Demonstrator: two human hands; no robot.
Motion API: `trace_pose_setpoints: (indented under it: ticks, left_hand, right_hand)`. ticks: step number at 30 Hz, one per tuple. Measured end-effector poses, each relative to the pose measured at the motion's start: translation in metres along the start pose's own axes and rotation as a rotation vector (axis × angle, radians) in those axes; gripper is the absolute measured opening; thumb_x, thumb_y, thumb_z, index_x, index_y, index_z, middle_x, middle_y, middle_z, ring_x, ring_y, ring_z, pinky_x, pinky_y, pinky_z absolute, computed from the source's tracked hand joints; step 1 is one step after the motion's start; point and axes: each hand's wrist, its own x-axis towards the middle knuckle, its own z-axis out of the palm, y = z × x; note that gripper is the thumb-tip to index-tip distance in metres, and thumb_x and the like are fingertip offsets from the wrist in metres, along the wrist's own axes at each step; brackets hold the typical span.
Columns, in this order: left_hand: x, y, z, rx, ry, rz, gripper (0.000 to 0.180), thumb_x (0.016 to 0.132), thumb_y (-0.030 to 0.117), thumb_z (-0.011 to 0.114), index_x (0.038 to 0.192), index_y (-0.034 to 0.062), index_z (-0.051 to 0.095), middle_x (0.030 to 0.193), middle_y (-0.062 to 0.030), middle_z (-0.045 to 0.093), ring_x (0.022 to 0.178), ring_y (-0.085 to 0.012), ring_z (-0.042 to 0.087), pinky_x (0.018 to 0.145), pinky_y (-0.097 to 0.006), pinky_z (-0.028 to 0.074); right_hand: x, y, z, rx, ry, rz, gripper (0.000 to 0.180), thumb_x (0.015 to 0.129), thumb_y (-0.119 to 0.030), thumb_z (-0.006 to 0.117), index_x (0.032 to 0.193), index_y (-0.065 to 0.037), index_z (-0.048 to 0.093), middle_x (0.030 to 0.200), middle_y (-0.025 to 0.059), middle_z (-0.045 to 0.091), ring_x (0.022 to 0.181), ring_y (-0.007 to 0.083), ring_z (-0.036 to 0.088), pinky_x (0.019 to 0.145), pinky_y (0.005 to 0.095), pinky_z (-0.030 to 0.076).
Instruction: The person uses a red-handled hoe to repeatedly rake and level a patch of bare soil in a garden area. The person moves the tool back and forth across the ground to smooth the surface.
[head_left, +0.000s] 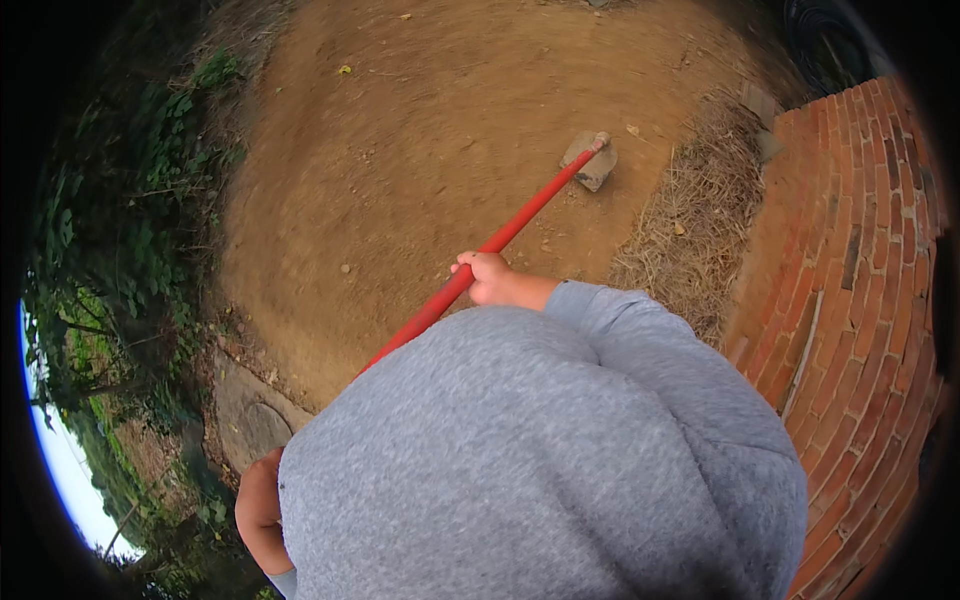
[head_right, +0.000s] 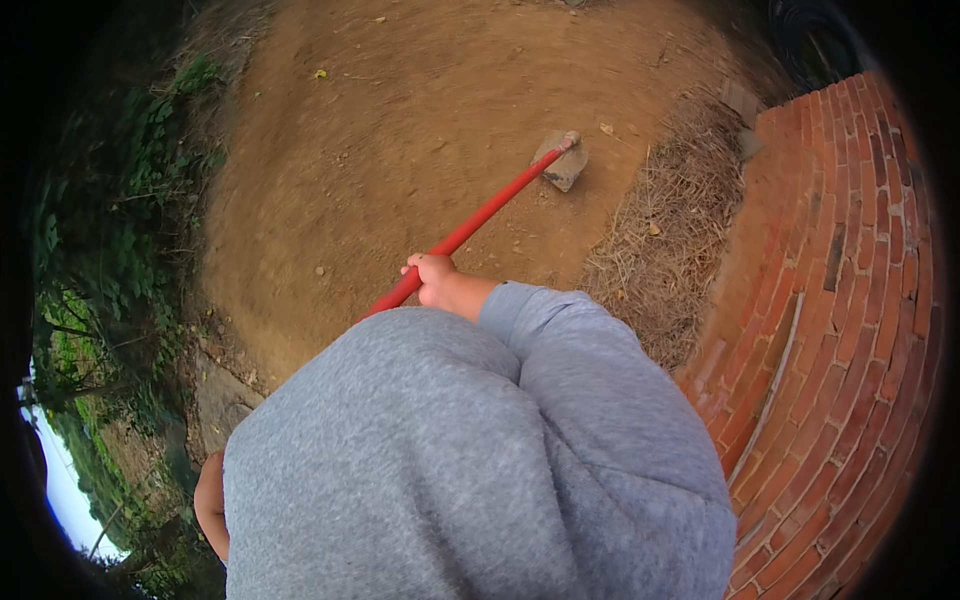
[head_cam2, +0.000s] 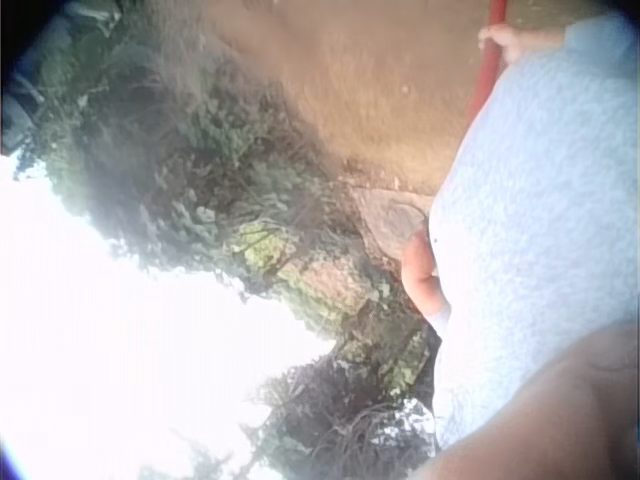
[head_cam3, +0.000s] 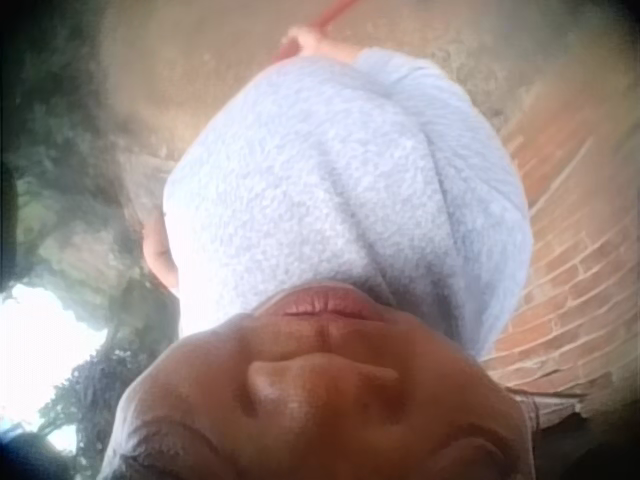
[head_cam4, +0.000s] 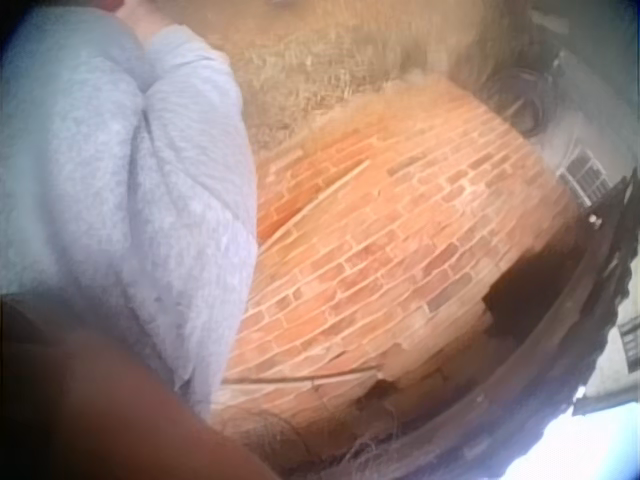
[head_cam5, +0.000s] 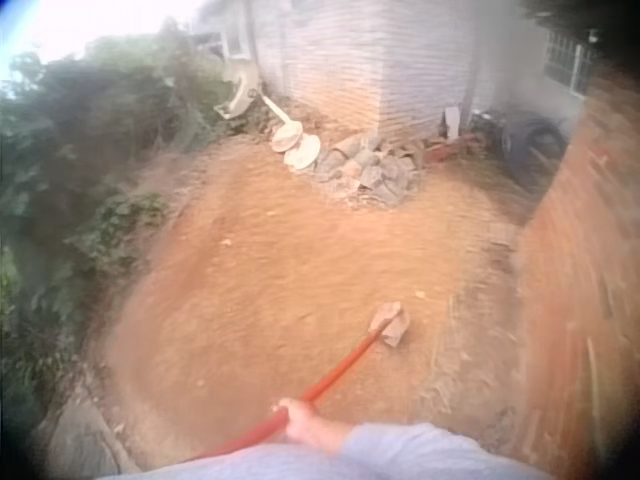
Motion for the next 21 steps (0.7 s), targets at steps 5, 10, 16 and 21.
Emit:
trace_pose_setpoints:
  ticks: [5,10,16,21]
  left_hand:
    - [-0.01,0.01,0.002,0.131,0.231,0.108,0.03,0.07,0.016,0.07,0.098,0.0053,0.068,0.085,-0.021,0.067,0.082,-0.0383,0.065,0.069,-0.041,0.051]
    - [-0.036,0.034,-0.042,0.378,0.051,-0.071,0.035,0.062,0.02,0.076,0.092,0.0056,0.067,0.077,-0.0197,0.065,0.077,-0.0385,0.064,0.066,-0.043,0.049]
    - [-0.048,0.035,-0.054,0.385,0.045,-0.062,0.034,0.061,0.021,0.076,0.09,0.0061,0.068,0.076,-0.019,0.065,0.077,-0.038,0.064,0.066,-0.043,0.049]
    - [-0.009,0.011,-0.013,0.102,0.118,0.034,0.03,0.067,0.018,0.072,0.094,0.0047,0.069,0.082,-0.0209,0.066,0.079,-0.0368,0.065,0.067,-0.041,0.051]
  right_hand:
    - [0.014,-0.004,0.002,0.08,0.015,-0.029,0.014,0.088,-0.002,0.055,0.101,0.0,0.05,0.089,0.0111,0.052,0.076,0.0258,0.057,0.073,0.0411,0.052]
    - [0.023,0.048,-0.01,-0.339,-0.178,0.118,0.009,0.093,-0.013,0.048,0.097,-0.005,0.052,0.097,0.0091,0.06,0.085,0.025,0.059,0.076,0.045,0.051]
    - [0.025,0.058,-0.012,-0.486,-0.256,0.161,0.011,0.093,-0.014,0.049,0.098,-0.005,0.053,0.1,0.0114,0.063,0.087,0.0253,0.06,0.079,0.0463,0.051]
    - [0.01,0.019,-0.002,-0.002,0.016,0.095,0.004,0.091,-0.007,0.05,0.095,-0.006,0.05,0.086,0.0088,0.054,0.077,0.0249,0.055,0.075,0.0494,0.051]
